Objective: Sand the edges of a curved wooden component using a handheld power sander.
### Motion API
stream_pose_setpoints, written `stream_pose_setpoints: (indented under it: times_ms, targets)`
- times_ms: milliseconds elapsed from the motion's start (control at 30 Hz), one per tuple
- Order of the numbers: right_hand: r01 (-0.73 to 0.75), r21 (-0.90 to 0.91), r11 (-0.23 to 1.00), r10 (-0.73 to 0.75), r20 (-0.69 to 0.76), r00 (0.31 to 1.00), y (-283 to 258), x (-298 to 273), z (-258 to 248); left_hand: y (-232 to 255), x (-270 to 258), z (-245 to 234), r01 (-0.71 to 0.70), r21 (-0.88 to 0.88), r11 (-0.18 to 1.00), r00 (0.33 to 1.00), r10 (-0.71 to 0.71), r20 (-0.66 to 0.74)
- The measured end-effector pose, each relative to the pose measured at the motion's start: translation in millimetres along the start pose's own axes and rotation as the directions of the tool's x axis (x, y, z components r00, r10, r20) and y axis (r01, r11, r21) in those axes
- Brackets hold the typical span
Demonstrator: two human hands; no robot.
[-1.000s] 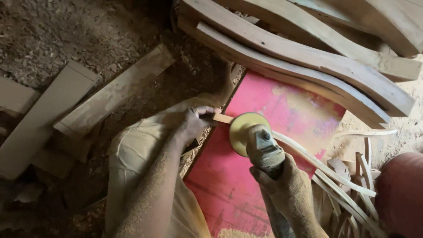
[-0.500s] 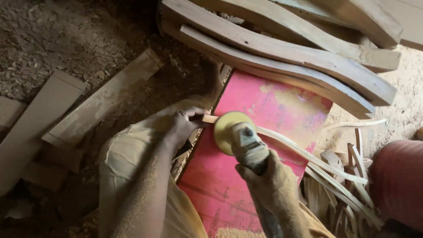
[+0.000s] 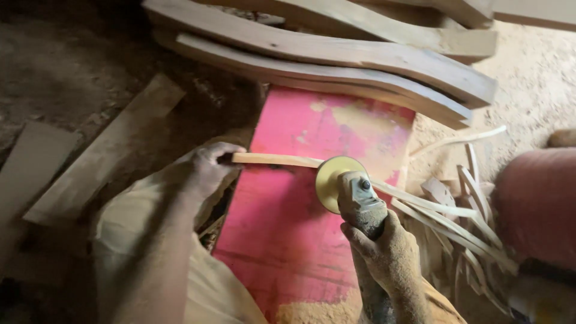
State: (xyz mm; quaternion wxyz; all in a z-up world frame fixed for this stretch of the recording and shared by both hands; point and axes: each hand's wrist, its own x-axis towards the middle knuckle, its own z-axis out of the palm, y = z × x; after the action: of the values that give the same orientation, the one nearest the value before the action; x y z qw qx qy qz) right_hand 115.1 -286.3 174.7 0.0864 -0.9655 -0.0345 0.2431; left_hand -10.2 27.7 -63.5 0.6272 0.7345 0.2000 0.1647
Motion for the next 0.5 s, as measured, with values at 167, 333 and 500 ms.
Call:
stream_pose_setpoints:
  times_ms: [167,333,500]
  targets:
    - [-0.069,0.012,0.998,0.070,-0.065,0.995,31.5,-2.1,-10.9,15.1,0.1,-5.3,-0.029,0.164,0.986,0.999,0.033,-0.024]
    - [-0.163,0.064,0.984,0.168,-0.080,0.982,65.6,-1.8,-25.8,11.5,0.1,-13.6,0.044,0.089,0.995,0.998,-0.048,0.037]
    - [-0.221,0.106,0.969,0.232,-0.106,0.967,111.4,2.8,-32.4,12.2,-1.0,-18.6,0.087,0.138,0.987,0.994,-0.094,0.050]
